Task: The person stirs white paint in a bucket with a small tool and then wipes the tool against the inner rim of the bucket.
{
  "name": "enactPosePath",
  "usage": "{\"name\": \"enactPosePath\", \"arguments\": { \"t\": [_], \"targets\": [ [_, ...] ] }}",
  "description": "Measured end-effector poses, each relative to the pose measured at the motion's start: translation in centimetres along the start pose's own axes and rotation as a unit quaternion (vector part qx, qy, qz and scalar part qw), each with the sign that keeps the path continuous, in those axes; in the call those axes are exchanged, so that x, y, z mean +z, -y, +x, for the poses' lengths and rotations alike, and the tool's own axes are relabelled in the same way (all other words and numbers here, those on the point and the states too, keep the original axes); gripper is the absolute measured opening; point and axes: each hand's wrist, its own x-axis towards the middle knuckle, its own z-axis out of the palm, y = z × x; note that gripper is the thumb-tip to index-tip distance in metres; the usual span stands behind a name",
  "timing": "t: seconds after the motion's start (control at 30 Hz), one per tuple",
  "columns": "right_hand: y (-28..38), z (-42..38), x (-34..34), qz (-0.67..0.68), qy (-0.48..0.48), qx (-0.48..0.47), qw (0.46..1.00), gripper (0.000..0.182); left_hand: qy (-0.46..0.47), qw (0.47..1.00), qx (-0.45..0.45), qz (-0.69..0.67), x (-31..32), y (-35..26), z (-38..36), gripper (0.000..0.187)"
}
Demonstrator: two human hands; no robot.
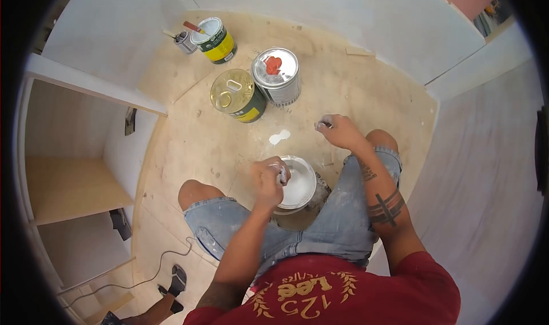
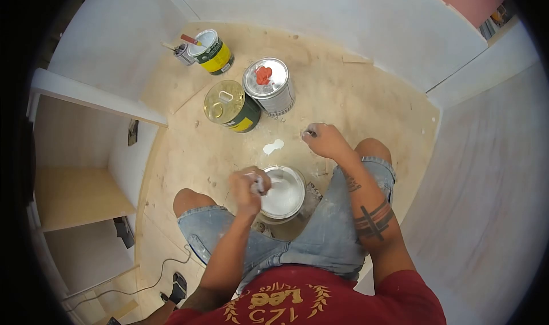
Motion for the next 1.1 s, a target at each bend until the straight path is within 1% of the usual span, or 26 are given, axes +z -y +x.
{"name": "enactPosePath", "arguments": {
  "t": [0.03,0.07,0.1,0.13,0.17,0.2,0.23,0.27,0.3,0.37,0.4,0.43,0.47,0.53,0.57,0.6,0.63,0.67,0.7,0.77,0.8,0.87,0.93,1.0,1.03,1.1],
  "targets": [
    [0.5,-0.4,-0.1,0.018,0.021,0.028,0.999,0.035,-0.024,1.0,0.011,-0.005,-0.3,3.5,-0.9,0.039],
    [0.9,-0.5,-0.4,0.034,0.039,0.055,0.997,0.035,-0.023,1.0,0.015,-0.005,-0.5,4.8,-1.4,0.039],
    [0.8,-0.4,-0.2,0.033,0.033,0.053,0.997,0.035,-0.018,1.0,-0.018,0.008,-0.7,5.6,-1.6,0.038],
    [0.4,-0.1,0.2,0.03,0.033,0.046,0.998,0.034,-0.012,0.998,-0.053,0.02,-0.2,4.9,-1.3,0.038],
    [-0.3,0.0,0.4,0.023,0.039,0.04,0.998,0.033,-0.06,0.997,-0.053,-0.02,0.6,4.3,-1.2,0.038],
    [-0.5,0.2,0.3,0.017,0.041,0.039,0.998,0.033,-0.064,0.996,-0.052,-0.026,1.3,1.1,-0.9,0.038],
    [-0.8,0.6,0.1,0.007,0.047,0.009,0.999,0.033,-0.044,0.997,-0.04,-0.043,1.5,-2.8,-0.2,0.038],
    [-1.2,0.4,0.5,0.003,0.056,-0.013,0.998,0.033,-0.021,0.997,-0.036,-0.057,1.1,-4.6,0.1,0.037],
    [-1.2,-0.5,1.2,0.01,0.064,-0.002,0.998,0.033,-0.022,0.997,-0.051,-0.055,0.6,-4.3,-0.1,0.037],
    [-0.5,-0.2,0.9,0.042,0.032,-0.037,0.998,0.033,-0.001,0.993,-0.024,-0.112,0.0,-3.6,0.6,0.037],
    [-0.3,0.2,0.6,0.039,0.031,-0.042,0.998,0.033,-0.002,0.993,-0.018,-0.113,-0.4,-0.6,0.4,0.037],
    [-0.1,-0.1,0.8,0.036,0.05,-0.019,0.998,0.033,-0.023,0.998,-0.009,-0.06,-1.1,4.4,-0.8,0.037],
    [0.0,-0.3,0.9,0.033,0.068,0.004,0.997,0.033,-0.042,0.999,0.0,-0.008,-1.2,7.0,-1.6,0.037],
    [-0.2,0.0,0.8,0.016,0.071,0.005,0.997,0.032,-0.022,0.999,-0.009,0.026,-0.1,7.0,-1.8,0.038],
    [-0.3,0.0,1.0,0.003,0.077,0.008,0.997,0.031,-0.003,0.998,-0.024,0.063,0.1,6.8,-2.0,0.039],
    [-0.4,-0.1,1.1,0.002,0.079,0.005,0.997,0.031,-0.006,0.998,-0.022,0.063,0.6,4.3,-1.8,0.039],
    [-0.5,0.3,0.9,-0.004,0.06,-0.015,0.998,0.032,-0.039,0.999,-0.018,0.023,1.6,-0.3,-0.6,0.039],
    [-0.8,0.5,1.2,-0.004,0.042,-0.028,0.999,0.032,-0.066,0.997,-0.021,-0.014,1.8,-2.7,0.5,0.039],
    [-0.8,0.1,1.5,0.005,0.045,-0.016,0.999,0.032,-0.062,0.997,-0.034,-0.008,1.2,-2.4,0.8,0.039],
    [0.2,-0.2,0.5,0.046,0.046,-0.012,0.998,0.032,-0.07,0.997,0.005,-0.041,0.3,-1.0,1.4,0.039],
    [0.4,-0.1,0.1,0.044,0.045,-0.015,0.998,0.032,-0.071,0.997,0.009,-0.042,-0.1,1.8,0.6,0.039],
    [1.0,-0.5,-0.2,0.032,0.078,0.015,0.996,0.032,-0.121,0.991,-0.037,-0.034,-1.3,8.0,-2.1,0.039],
    [0.3,-0.5,0.3,0.033,0.063,0.007,0.997,0.032,-0.12,0.991,-0.048,-0.043,-0.5,5.3,-1.6,0.039],
    [-0.1,0.8,-0.2,0.032,0.047,-0.01,0.998,0.031,-0.207,0.968,-0.118,-0.077,0.5,0.8,-0.3,0.038],
    [-0.3,1.2,-0.3,0.021,0.036,-0.013,0.999,0.031,-0.207,0.969,-0.114,-0.075,0.9,-1.7,0.6,0.038],
    [-0.4,0.0,0.8,0.022,0.036,-0.001,0.999,0.031,-0.101,0.992,-0.032,-0.065,1.1,-5.5,0.8,0.038]
  ]
}}
